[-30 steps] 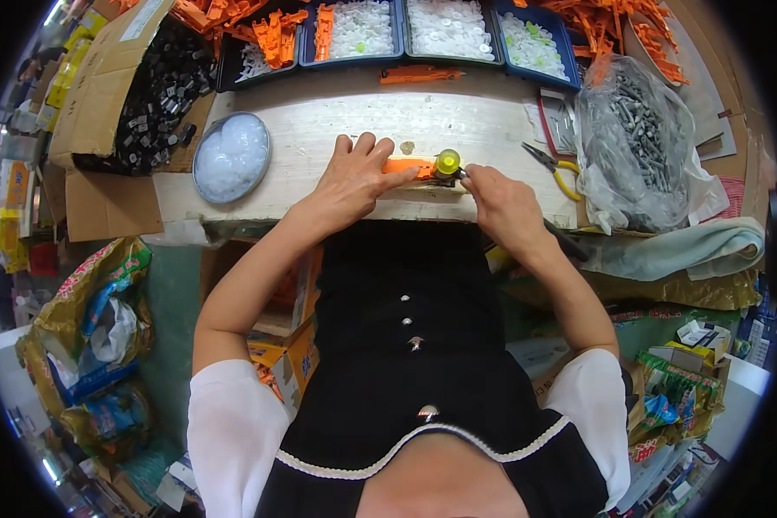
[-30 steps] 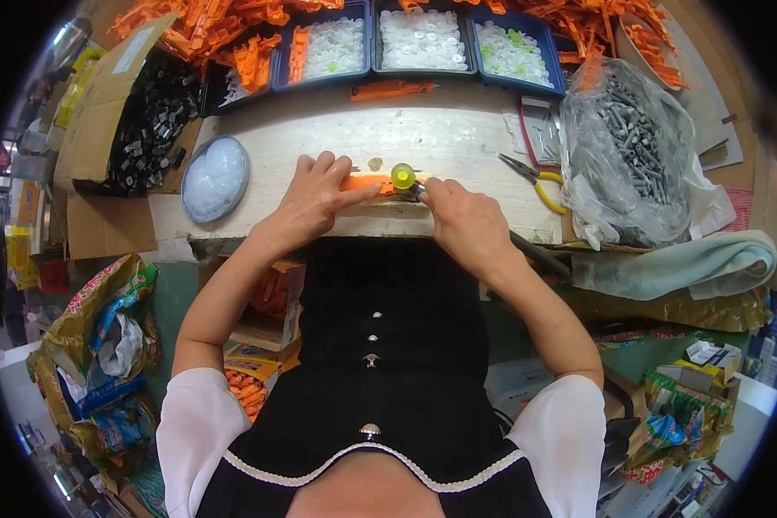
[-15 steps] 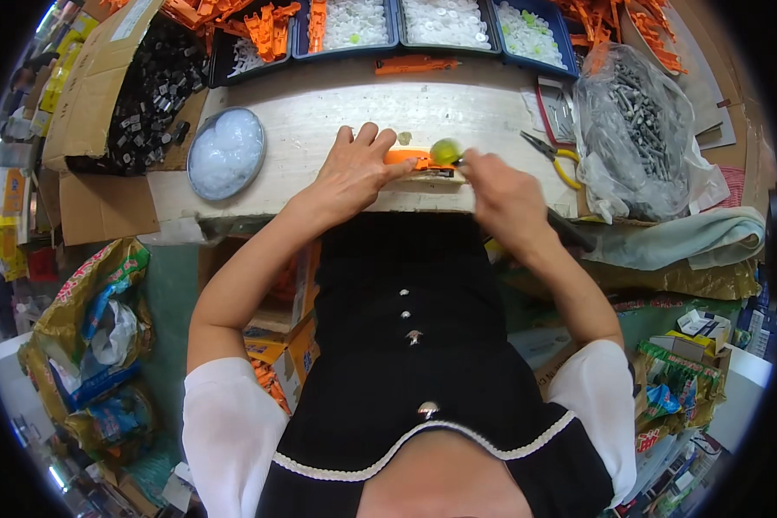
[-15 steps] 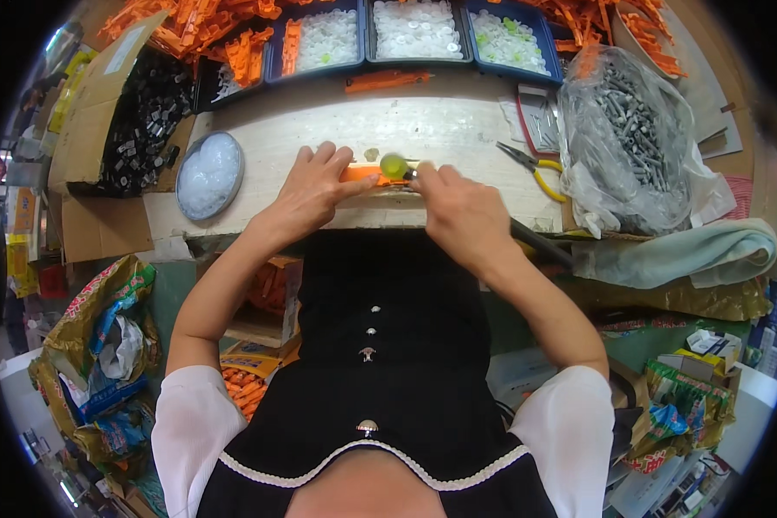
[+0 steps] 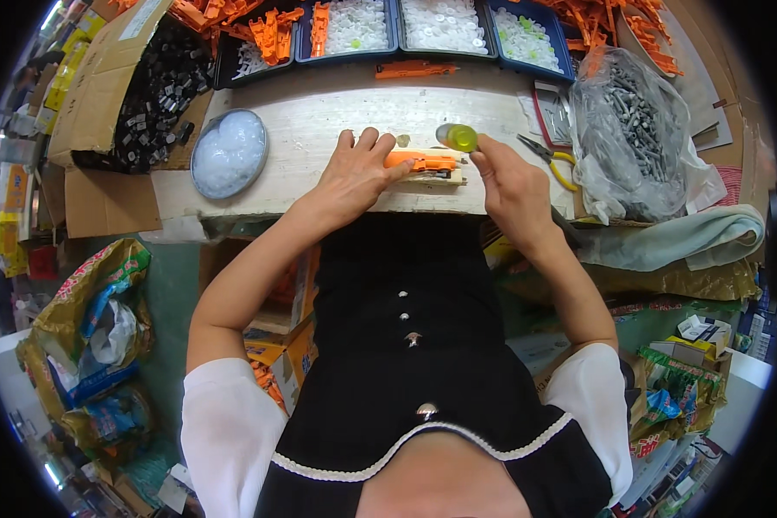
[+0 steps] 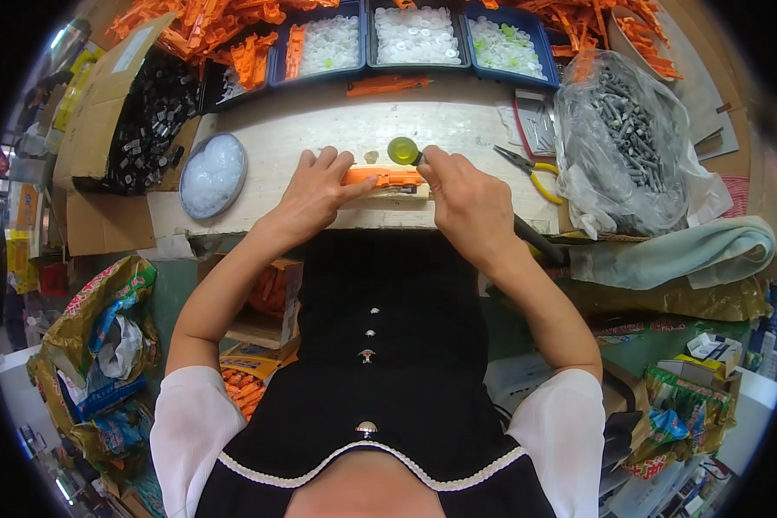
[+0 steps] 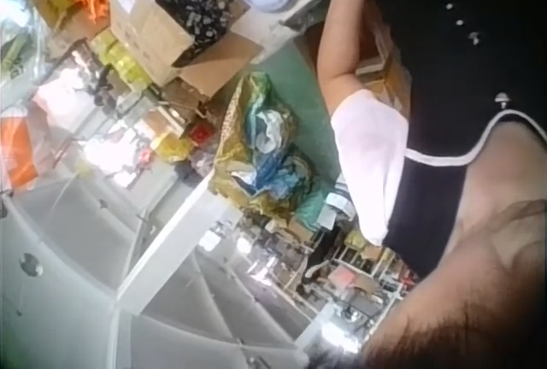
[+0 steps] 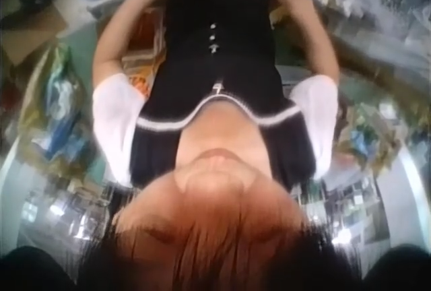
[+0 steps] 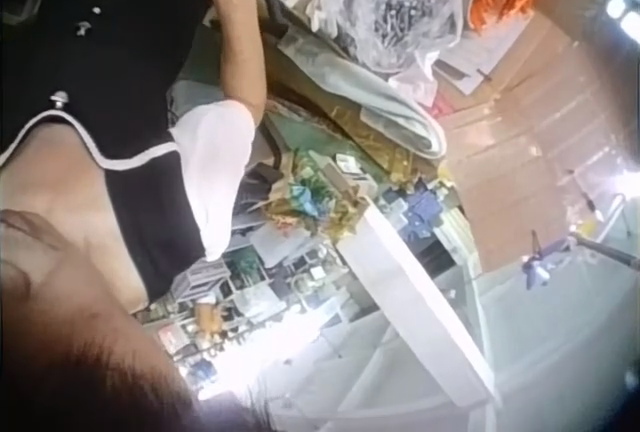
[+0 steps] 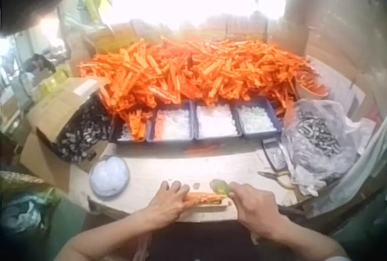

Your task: The recorder is assembling small orange and white plastic toy components using a wooden jig and a small hammer.

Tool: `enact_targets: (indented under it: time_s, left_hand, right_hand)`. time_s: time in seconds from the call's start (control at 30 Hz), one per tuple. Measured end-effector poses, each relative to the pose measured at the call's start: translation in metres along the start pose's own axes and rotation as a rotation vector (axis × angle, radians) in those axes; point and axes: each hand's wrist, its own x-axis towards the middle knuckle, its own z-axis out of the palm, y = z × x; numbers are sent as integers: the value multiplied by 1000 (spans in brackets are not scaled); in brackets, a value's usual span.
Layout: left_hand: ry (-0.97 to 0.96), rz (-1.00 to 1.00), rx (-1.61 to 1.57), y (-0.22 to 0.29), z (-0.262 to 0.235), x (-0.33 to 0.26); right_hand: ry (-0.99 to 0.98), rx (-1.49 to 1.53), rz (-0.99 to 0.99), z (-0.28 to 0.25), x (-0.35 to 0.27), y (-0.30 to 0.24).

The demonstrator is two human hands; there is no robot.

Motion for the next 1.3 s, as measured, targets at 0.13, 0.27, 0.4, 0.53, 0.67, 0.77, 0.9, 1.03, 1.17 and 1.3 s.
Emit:
enact_targets:
  time_s: [0.13, 0.27, 0.4, 0.53, 0.67, 0.77, 0.9, 1.03, 1.17, 1.3]
  left_hand:
    - [51, 8, -13, 6, 1, 0]
    - [111, 12, -36, 6, 7, 0]
    - [32, -124, -522, -17, 8, 5]
    - [159, -191, -543, -19, 8, 9]
    - [174, -230, -637, -18, 11, 5]
    - [254, -284, -705, -15, 16, 4]
    - [417, -315, -738, -8, 25, -7]
    - [514, -335, -730, 1, 31, -13]
    - [749, -353, -380, 17, 35, -16]
    - [758, -237, -292, 51, 42, -17]
  right_hand:
    - [-224, -247, -44, 18, -8, 3]
    - [-378, -202, -11, 14, -2, 9]
    - [-349, -77, 75, 13, -3, 25]
    - [-95, 159, -23, 10, -2, 18]
    - [-90, 310, -96, 20, -1, -1]
    - [-544, -10, 51, 30, 3, -13]
    - [3, 296, 53, 22, 29, -17]
    - [-470, -44, 134, 47, 42, -9]
    - [-418, 60, 154, 38, 61, -1]
    - [-176, 164, 110, 35, 64, -8]
